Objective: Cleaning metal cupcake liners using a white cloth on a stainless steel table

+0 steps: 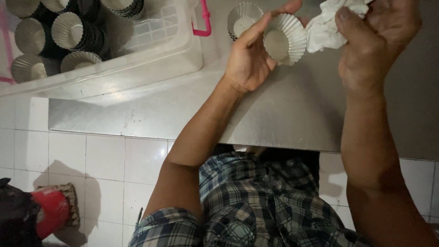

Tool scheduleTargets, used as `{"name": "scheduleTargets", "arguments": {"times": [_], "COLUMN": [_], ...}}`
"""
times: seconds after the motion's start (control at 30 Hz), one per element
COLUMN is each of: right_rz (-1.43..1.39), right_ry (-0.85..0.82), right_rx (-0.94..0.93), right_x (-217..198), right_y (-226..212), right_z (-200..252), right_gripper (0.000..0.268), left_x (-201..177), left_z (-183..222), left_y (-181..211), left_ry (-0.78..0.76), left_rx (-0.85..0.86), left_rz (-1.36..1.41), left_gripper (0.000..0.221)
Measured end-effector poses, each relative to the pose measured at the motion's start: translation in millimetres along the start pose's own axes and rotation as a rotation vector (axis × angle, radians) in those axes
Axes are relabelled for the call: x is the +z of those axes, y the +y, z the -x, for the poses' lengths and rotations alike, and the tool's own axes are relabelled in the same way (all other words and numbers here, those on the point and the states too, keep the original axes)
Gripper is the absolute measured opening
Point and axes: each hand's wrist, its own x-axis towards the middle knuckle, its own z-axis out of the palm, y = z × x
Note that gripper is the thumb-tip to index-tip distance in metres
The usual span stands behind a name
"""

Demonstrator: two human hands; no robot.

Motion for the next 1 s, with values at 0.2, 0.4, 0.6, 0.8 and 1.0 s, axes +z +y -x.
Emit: {"name": "scheduleTargets", "arguments": {"times": [0.2, 0.4, 0.6, 0.8, 1.0], "right_rz": [-0.066, 0.578, 0.545, 0.582, 0.982], "right_ry": [0.043, -0.430, -0.544, -0.732, -0.580], "right_rx": [0.073, -0.556, -0.380, -0.339, -0.589], "right_x": [11, 59, 65, 73, 71], "right_y": [-8, -20, -29, -21, -20], "right_z": [8, 19, 33, 43, 45], "right_gripper": [0.025, 0.020, 0.026, 0.056, 0.061], "left_x": [10, -4, 7, 12, 34], "left_z": [-6, -21, -10, -10, 2], "left_y": [0, -26, -2, 12, 17], "left_ry": [0.259, 0.514, 0.731, 0.719, 0.776], "left_rx": [-0.080, 0.095, 0.253, 0.133, 0.175], "left_rz": [0.035, 0.114, -0.230, -0.135, -0.475], "left_gripper": [0.058, 0.027, 0.030, 0.024, 0.027]}}
